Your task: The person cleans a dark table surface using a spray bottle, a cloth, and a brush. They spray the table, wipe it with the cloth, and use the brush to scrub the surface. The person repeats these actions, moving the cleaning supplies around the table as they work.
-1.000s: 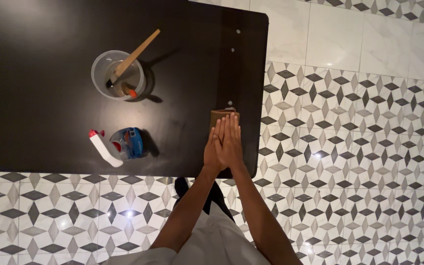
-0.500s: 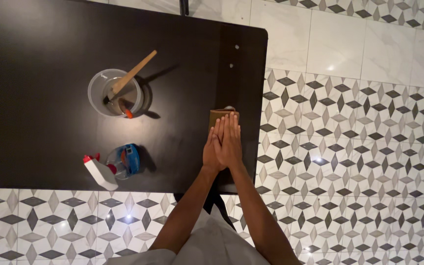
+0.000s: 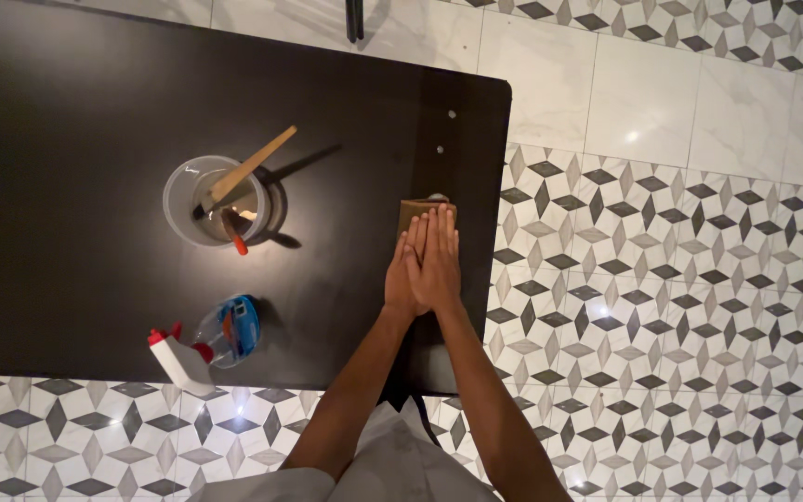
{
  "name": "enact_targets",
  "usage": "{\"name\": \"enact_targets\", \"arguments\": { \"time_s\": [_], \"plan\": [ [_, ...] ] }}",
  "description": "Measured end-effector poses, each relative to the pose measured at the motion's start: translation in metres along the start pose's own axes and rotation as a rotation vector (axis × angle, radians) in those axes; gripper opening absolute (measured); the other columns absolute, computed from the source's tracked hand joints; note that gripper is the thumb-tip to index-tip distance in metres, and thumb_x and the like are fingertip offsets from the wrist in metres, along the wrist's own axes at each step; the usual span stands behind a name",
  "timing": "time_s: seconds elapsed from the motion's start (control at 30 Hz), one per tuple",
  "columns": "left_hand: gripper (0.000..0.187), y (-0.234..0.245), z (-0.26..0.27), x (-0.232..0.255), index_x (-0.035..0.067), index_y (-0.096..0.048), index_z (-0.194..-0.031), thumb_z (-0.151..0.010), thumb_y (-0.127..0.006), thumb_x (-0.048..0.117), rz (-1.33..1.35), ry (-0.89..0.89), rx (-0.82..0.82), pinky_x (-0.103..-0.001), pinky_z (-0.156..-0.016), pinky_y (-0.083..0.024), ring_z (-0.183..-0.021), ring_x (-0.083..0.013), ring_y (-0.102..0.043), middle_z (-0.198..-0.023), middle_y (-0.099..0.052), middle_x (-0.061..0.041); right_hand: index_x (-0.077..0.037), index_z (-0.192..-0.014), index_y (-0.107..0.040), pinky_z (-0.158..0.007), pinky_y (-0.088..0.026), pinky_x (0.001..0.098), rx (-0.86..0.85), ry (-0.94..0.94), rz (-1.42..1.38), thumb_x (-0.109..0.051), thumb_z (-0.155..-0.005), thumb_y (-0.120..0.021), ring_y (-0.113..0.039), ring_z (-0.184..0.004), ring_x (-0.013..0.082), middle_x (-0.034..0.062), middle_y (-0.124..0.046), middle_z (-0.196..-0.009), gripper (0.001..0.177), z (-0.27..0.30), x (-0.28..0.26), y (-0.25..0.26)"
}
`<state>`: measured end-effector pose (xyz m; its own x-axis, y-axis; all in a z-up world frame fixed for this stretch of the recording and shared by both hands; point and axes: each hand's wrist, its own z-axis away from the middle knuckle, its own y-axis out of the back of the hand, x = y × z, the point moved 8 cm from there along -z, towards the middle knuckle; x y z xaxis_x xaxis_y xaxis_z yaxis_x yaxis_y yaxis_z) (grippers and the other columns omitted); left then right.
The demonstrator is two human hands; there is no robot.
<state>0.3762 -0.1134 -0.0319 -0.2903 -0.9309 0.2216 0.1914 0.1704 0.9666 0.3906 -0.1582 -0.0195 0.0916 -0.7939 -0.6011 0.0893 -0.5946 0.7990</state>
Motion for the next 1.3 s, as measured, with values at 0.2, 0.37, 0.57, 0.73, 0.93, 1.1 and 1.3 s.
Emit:
{"name": "enact_targets", "arguments": {
  "time_s": [0.2, 0.37, 0.57, 0.73, 0.93, 1.1, 1.3],
  "plan": [
    [0.085, 0.009, -0.028, -0.009, -0.001, -0.013, -0.163, -0.098, -0.051, 0.038, 0.041, 0.006, 0.044, -0.045, -0.129, -0.014, -0.159, -0.0356, -0.010, -0.170, -0.012, -0.023, 0.002, -0.162, -0.025, -0.128, -0.017, 0.0530, 0.022, 0.010, 0.002, -0.031, -0.103, -0.055, -0.015, -0.161, 0.0382, 0.0217, -0.020, -0.171, 0.074, -0.032, 0.006, 0.002],
    [0.085, 0.007, -0.054, -0.015, 0.000, -0.012, -0.162, -0.097, -0.050, 0.038, -0.019, 0.006, 0.020, -0.045, -0.128, -0.015, -0.158, -0.0345, -0.010, -0.170, -0.011, -0.022, 0.002, -0.162, -0.025, -0.128, -0.017, 0.0524, 0.020, -0.005, 0.010, -0.031, -0.102, -0.057, -0.015, -0.160, 0.0376, 0.0215, -0.020, -0.171, 0.076, -0.057, 0.011, 0.004],
    [0.083, 0.009, -0.081, -0.022, 0.001, -0.012, -0.163, -0.098, -0.049, 0.038, -0.052, 0.010, 0.045, -0.044, -0.128, -0.016, -0.159, -0.0346, -0.010, -0.171, -0.011, -0.020, 0.001, -0.162, -0.025, -0.128, -0.017, 0.0521, 0.024, -0.012, 0.008, -0.031, -0.101, -0.057, -0.015, -0.160, 0.0365, 0.0209, -0.019, -0.172, 0.076, -0.087, 0.016, 0.006],
    [0.085, 0.016, -0.104, -0.030, 0.000, -0.012, -0.164, -0.099, -0.051, 0.038, 0.013, 0.016, 0.120, -0.044, -0.129, -0.015, -0.159, -0.0350, -0.011, -0.171, -0.011, -0.021, 0.001, -0.162, -0.024, -0.128, -0.016, 0.0529, 0.029, -0.008, 0.010, -0.031, -0.101, -0.057, -0.015, -0.160, 0.0375, 0.0211, -0.019, -0.171, 0.076, -0.111, 0.022, 0.006],
    [0.089, 0.020, -0.130, -0.038, -0.002, -0.012, -0.162, -0.095, -0.054, 0.039, 0.089, 0.013, 0.075, -0.044, -0.129, -0.015, -0.159, -0.0338, -0.010, -0.170, -0.011, -0.021, 0.001, -0.162, -0.024, -0.128, -0.016, 0.0537, 0.017, -0.019, 0.010, -0.031, -0.101, -0.057, -0.015, -0.160, 0.0383, 0.0217, -0.019, -0.171, 0.076, -0.140, 0.028, 0.007],
    [0.088, 0.028, -0.147, -0.045, -0.001, -0.013, -0.163, -0.096, -0.056, 0.039, 0.159, 0.000, 0.150, -0.045, -0.130, -0.015, -0.160, -0.0343, -0.010, -0.171, -0.012, -0.020, 0.000, -0.162, -0.025, -0.128, -0.018, 0.0538, 0.030, -0.015, 0.004, -0.031, -0.101, -0.057, -0.015, -0.160, 0.0380, 0.0205, -0.019, -0.171, 0.077, -0.156, 0.030, 0.008],
    [0.096, 0.037, -0.159, -0.047, -0.002, -0.011, -0.161, -0.090, -0.059, 0.040, 0.190, 0.017, 0.046, -0.044, -0.129, -0.014, -0.159, -0.0338, -0.009, -0.170, -0.011, -0.022, 0.001, -0.162, -0.027, -0.127, -0.018, 0.0547, 0.067, 0.005, -0.022, -0.028, -0.103, -0.053, -0.019, -0.159, 0.0389, 0.0211, -0.023, -0.170, 0.070, -0.169, 0.032, 0.011]
  ]
}}
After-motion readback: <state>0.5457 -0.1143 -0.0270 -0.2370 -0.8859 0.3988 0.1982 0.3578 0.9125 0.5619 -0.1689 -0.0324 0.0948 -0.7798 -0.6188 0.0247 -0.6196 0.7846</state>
